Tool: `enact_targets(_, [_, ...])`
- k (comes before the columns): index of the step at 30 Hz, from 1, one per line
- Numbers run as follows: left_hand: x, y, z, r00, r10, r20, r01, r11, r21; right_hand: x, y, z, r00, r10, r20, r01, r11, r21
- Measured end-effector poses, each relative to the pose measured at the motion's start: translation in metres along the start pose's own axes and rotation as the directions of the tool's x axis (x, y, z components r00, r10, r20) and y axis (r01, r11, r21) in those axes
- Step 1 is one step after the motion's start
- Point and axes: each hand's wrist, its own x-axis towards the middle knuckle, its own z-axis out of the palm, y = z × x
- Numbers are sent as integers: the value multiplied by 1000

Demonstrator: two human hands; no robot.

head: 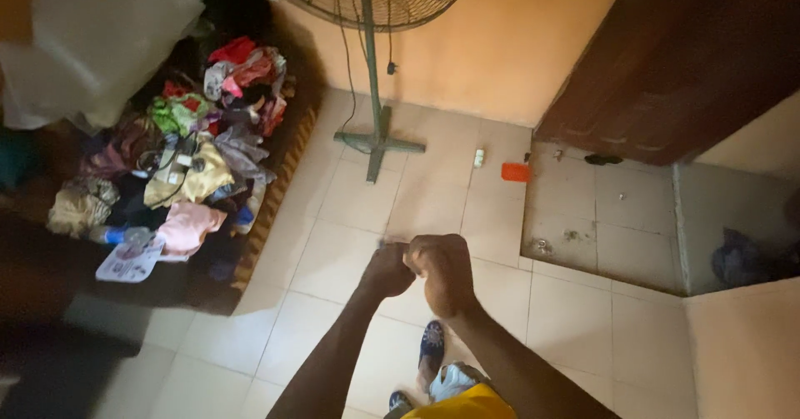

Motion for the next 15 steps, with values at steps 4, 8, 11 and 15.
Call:
enact_targets(4, [34, -7, 2, 986, -164, -18, 164, 986, -36, 33, 37, -31, 992, 104, -69, -85, 969, 231])
enact_targets(8, [70, 0, 24, 962, -225, -158, 209, 972, -108, 61, 66, -67, 962, 275, -4, -266, 935, 233])
enact_targets(11, [108, -14, 77, 957, -250, -145, 220, 956, -192, 68, 58, -69, 963, 270, 8, -270, 963, -5])
enact_targets(15, [149, -12, 98, 983, -145, -109, 130, 983, -132, 75, 51, -79, 981, 195, 8, -187, 953, -239])
